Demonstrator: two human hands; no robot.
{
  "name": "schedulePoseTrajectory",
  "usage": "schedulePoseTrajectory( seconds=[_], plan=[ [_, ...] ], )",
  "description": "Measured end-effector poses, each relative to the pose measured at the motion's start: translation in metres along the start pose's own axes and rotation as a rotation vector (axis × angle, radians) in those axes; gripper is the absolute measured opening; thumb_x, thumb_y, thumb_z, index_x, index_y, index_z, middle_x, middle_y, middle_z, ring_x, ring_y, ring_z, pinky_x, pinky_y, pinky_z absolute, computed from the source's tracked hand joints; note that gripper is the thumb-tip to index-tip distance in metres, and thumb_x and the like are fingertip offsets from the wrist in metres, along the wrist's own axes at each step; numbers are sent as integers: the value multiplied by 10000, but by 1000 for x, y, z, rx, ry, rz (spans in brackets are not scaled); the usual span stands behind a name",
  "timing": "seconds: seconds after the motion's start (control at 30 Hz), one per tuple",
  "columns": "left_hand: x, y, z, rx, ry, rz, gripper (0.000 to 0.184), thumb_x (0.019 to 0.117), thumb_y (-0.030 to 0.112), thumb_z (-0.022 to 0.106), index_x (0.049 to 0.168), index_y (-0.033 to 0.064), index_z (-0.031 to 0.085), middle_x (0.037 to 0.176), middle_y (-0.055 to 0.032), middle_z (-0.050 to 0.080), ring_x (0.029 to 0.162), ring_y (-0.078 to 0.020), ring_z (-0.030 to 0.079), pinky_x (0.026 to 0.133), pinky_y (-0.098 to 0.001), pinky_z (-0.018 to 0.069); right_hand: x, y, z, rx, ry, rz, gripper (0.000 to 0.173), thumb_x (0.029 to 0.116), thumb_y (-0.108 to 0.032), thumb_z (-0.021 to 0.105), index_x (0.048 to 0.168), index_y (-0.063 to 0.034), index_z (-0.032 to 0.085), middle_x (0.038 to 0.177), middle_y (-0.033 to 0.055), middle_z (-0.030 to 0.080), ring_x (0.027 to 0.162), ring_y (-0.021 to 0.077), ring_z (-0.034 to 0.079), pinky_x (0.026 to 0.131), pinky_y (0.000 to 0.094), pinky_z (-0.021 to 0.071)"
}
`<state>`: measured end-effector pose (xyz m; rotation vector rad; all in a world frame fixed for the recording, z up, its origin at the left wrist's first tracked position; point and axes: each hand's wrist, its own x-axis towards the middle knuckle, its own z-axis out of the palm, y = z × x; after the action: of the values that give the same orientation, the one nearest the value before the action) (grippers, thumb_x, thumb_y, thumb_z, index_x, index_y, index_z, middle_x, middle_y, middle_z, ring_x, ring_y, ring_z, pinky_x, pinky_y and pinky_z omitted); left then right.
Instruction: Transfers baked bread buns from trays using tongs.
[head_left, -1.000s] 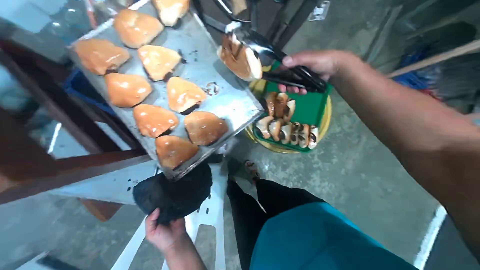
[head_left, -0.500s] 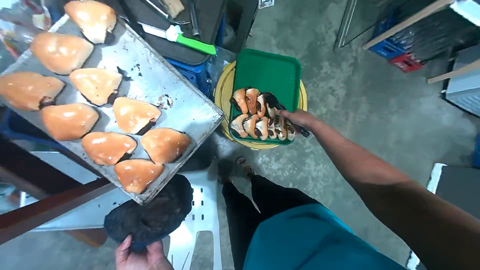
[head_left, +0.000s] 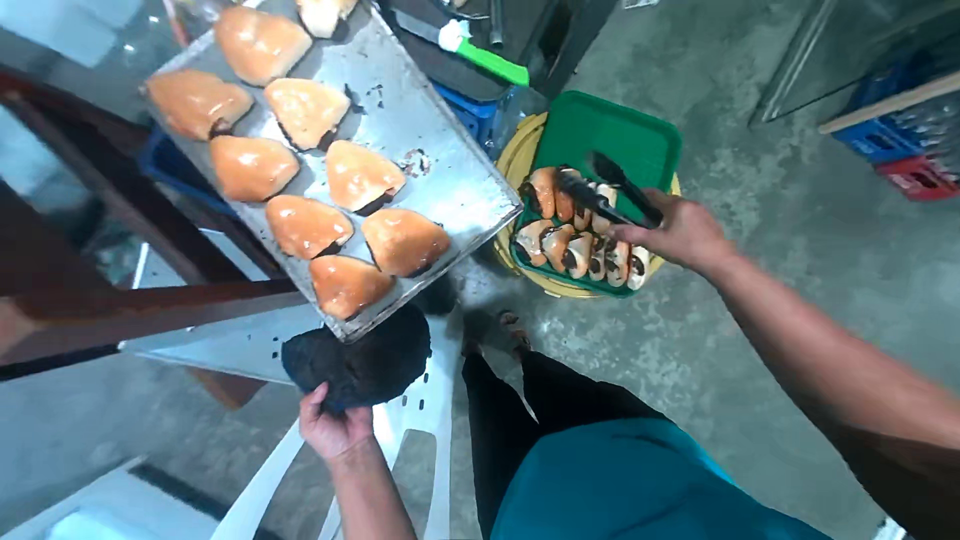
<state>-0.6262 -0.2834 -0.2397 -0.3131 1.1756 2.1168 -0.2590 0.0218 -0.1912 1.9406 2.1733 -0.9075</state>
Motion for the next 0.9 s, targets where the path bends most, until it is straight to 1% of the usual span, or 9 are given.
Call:
schedulePoseTrajectory(
  seconds=[0.13, 0.33, 0.47, 0.57, 0.6, 0.67, 0.77, 0.83, 0.9],
  plan=[
    [0, -2, -2, -29, -46, -1, 299, 921, 105, 328, 898, 81, 625, 815, -63, 748, 765, -143, 742, 660, -323, 626, -14, -117, 12, -270, -69, -565, 858, 778, -519, 850, 1429, -40, 561, 1137, 268, 653, 966, 468, 667, 739, 650, 536],
    [-1, -3, -1, 9, -28, 14, 301, 908, 98, 321, 902, 99, 622, 809, -50, 744, 765, -133, 738, 666, -327, 623, 8, -209, 38, -625, -244, -703, 891, 845, -392, 833, 1509, 23, 409, 1248, 311, 561, 1129, 503, 586, 837, 593, 514],
    [-1, -4, -3, -12, -9, 11, 308, 910, 87, 322, 896, 89, 630, 805, -58, 745, 756, -138, 739, 663, -329, 625, 25, -214, 28, -667, -275, -772, 753, 891, -443, 772, 1408, 36, 508, 1158, 305, 595, 1034, 502, 623, 799, 613, 518],
    [-2, -4, -1, -3, 17, 15, 298, 909, 79, 320, 908, 93, 618, 801, -56, 742, 750, -140, 739, 660, -327, 625, 49, -221, 10, -506, -459, -684, 645, 927, -505, 718, 1340, -22, 603, 1079, 239, 660, 982, 422, 655, 845, 618, 507],
    [-2, -4, -2, 4, 17, 16, 289, 907, 81, 327, 914, 92, 616, 802, -59, 741, 749, -140, 738, 659, -328, 625, 54, -222, 4, -389, -563, -614, 562, 960, -471, 696, 1329, -51, 642, 1017, 194, 690, 901, 345, 662, 805, 554, 524],
    [-1, -3, -3, 9, -5, 16, 270, 898, 92, 351, 912, 90, 621, 803, -59, 741, 749, -135, 738, 654, -324, 625, 63, -213, 2, -107, -770, -415, 393, 1034, -419, 593, 1189, -77, 709, 790, 64, 650, 609, 148, 578, 560, 324, 500],
    [0, -5, -4, -26, -45, 8, 243, 889, 110, 398, 882, 89, 640, 802, -57, 746, 750, -133, 740, 649, -316, 622, 67, -187, 7, 199, -918, -197, 456, 1074, -432, 484, 953, -34, 670, 699, 38, 646, 484, 96, 545, 456, 243, 464],
    [-1, -5, -1, -42, -31, 4, 218, 875, 109, 419, 874, 76, 635, 802, -64, 742, 756, -139, 739, 658, -324, 623, 56, -172, 6, 177, -789, -277, 387, 1057, -413, 538, 1023, -58, 687, 719, 32, 621, 526, 95, 541, 489, 259, 470],
    [-1, -6, 1, -50, -23, 3, 200, 866, 102, 448, 877, 66, 644, 806, -76, 744, 760, -148, 742, 658, -333, 627, 45, -158, 4, -12, -526, -439, 496, 954, -490, 683, 1243, -88, 704, 921, 109, 704, 805, 229, 667, 733, 478, 556]
  ],
)
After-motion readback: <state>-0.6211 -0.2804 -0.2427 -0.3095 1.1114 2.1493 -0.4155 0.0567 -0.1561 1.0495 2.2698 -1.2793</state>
